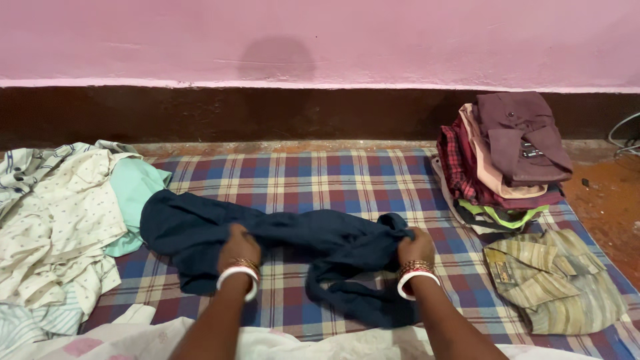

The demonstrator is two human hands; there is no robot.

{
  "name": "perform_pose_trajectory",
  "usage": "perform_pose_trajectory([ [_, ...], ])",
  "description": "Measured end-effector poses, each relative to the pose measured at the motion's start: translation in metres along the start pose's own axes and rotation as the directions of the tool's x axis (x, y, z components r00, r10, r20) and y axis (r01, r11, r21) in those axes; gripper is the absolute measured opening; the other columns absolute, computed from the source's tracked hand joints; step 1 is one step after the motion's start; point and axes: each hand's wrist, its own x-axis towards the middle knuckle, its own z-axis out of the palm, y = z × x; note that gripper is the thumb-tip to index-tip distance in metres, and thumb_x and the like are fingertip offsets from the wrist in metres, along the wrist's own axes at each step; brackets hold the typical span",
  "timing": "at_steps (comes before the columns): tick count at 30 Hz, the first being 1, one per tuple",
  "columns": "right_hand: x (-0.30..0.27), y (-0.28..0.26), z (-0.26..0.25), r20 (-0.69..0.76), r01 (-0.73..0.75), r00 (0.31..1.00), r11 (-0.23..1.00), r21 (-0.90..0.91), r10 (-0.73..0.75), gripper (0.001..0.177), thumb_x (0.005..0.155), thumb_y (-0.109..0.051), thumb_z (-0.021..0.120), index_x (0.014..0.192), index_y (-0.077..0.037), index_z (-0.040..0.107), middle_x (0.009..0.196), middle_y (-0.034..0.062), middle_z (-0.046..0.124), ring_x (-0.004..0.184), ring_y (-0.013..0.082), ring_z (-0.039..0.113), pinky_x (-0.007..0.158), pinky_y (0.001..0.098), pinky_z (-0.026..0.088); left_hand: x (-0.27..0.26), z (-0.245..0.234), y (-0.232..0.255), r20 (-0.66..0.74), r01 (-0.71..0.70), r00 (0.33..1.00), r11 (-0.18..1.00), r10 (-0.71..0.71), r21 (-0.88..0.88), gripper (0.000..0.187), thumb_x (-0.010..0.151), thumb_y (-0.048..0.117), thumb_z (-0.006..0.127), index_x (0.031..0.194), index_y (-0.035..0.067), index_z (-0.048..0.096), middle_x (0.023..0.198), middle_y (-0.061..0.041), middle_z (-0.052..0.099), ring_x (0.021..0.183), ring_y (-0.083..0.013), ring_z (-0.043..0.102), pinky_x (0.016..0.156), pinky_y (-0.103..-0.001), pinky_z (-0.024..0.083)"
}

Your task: The person finishes folding a shirt by hand on a mattress and places it on a stack, then picks up another shirt, spreads it out, folds the sleeves and body, and places it on the same stack.

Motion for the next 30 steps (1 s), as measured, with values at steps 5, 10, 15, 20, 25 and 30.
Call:
perform_pose_trajectory([
  [5, -0.003, 0.003, -0.014, -0.048, -0.197, 0.979, 0.980, -0.011, 0.196, 0.032, 0.087, -0.008, 0.058, 0.110, -0.016, 0.079, 0.116, 0.0229, 0.069, 0.109, 0.0444, 0.064, 0.096, 0.0512, 0.050, 0.028, -0.030, -0.023, -0.293, 0.097, 0.937, 0.946, -0.192, -0.309, 0.030, 0.102, 0.027, 0.049, 0.128, 0.012, 0.050, 0.110, -0.030, 0.069, 0.101, -0.0524, 0.066, 0.088, -0.059, 0.052],
  [10, -0.014, 0.000, -0.006, 0.059, -0.292, 0.956, 0.947, 0.131, 0.287, 0.023, 0.093, -0.011, 0.057, 0.099, -0.015, 0.079, 0.097, 0.0180, 0.074, 0.090, 0.0412, 0.072, 0.082, 0.0504, 0.056, 0.030, -0.025, -0.039, -0.271, 0.163, 0.915, 0.890, -0.297, -0.426, 0.027, 0.101, 0.024, 0.049, 0.126, 0.018, 0.053, 0.110, -0.027, 0.069, 0.100, -0.0503, 0.067, 0.087, -0.057, 0.052],
  [15, -0.047, -0.049, 0.008, 0.043, 0.265, 0.960, 0.946, 0.188, -0.277, 0.016, 0.093, -0.015, 0.061, 0.095, -0.011, 0.077, 0.098, 0.0191, 0.074, 0.094, 0.0402, 0.069, 0.086, 0.0456, 0.056, 0.039, -0.016, -0.041, -0.325, 0.005, 0.939, 0.946, -0.116, -0.323, 0.026, 0.101, 0.019, 0.051, 0.122, 0.024, 0.064, 0.106, -0.024, 0.072, 0.101, -0.0494, 0.066, 0.088, -0.057, 0.051],
  [20, -0.089, -0.099, -0.004, 0.119, 0.807, 0.591, 0.581, -0.107, -0.798, 0.064, 0.065, -0.044, 0.081, 0.122, -0.021, 0.066, 0.114, 0.0191, 0.074, 0.102, 0.0439, 0.066, 0.081, 0.0559, 0.054, 0.028, -0.029, -0.043, -0.422, -0.094, 0.906, 0.948, -0.045, -0.305, 0.029, 0.090, 0.025, 0.068, 0.118, 0.020, 0.065, 0.108, -0.023, 0.071, 0.100, -0.0482, 0.066, 0.085, -0.056, 0.052],
  [25, -0.082, -0.062, -0.014, 0.655, 0.377, 0.751, 0.872, -0.312, -0.090, 0.079, 0.082, -0.035, 0.078, 0.151, -0.027, 0.042, 0.126, 0.0171, 0.066, 0.119, 0.0376, 0.062, 0.100, 0.0479, 0.050, 0.027, -0.053, -0.055, -0.493, -0.071, 0.859, 0.922, -0.137, -0.381, 0.032, 0.091, 0.025, 0.070, 0.121, 0.014, 0.066, 0.114, -0.023, 0.072, 0.106, -0.0436, 0.069, 0.092, -0.052, 0.054],
  [30, -0.068, 0.012, 0.026, 0.718, 0.382, 0.694, 0.871, -0.310, -0.049, 0.046, 0.088, -0.037, 0.065, 0.133, -0.025, 0.065, 0.129, 0.0120, 0.072, 0.123, 0.0358, 0.066, 0.104, 0.0470, 0.051, 0.025, -0.057, -0.071, -0.421, 0.116, 0.759, 0.741, -0.496, -0.662, 0.033, 0.102, 0.031, 0.058, 0.129, 0.012, 0.060, 0.131, -0.023, 0.065, 0.111, -0.0430, 0.068, 0.094, -0.051, 0.054],
])
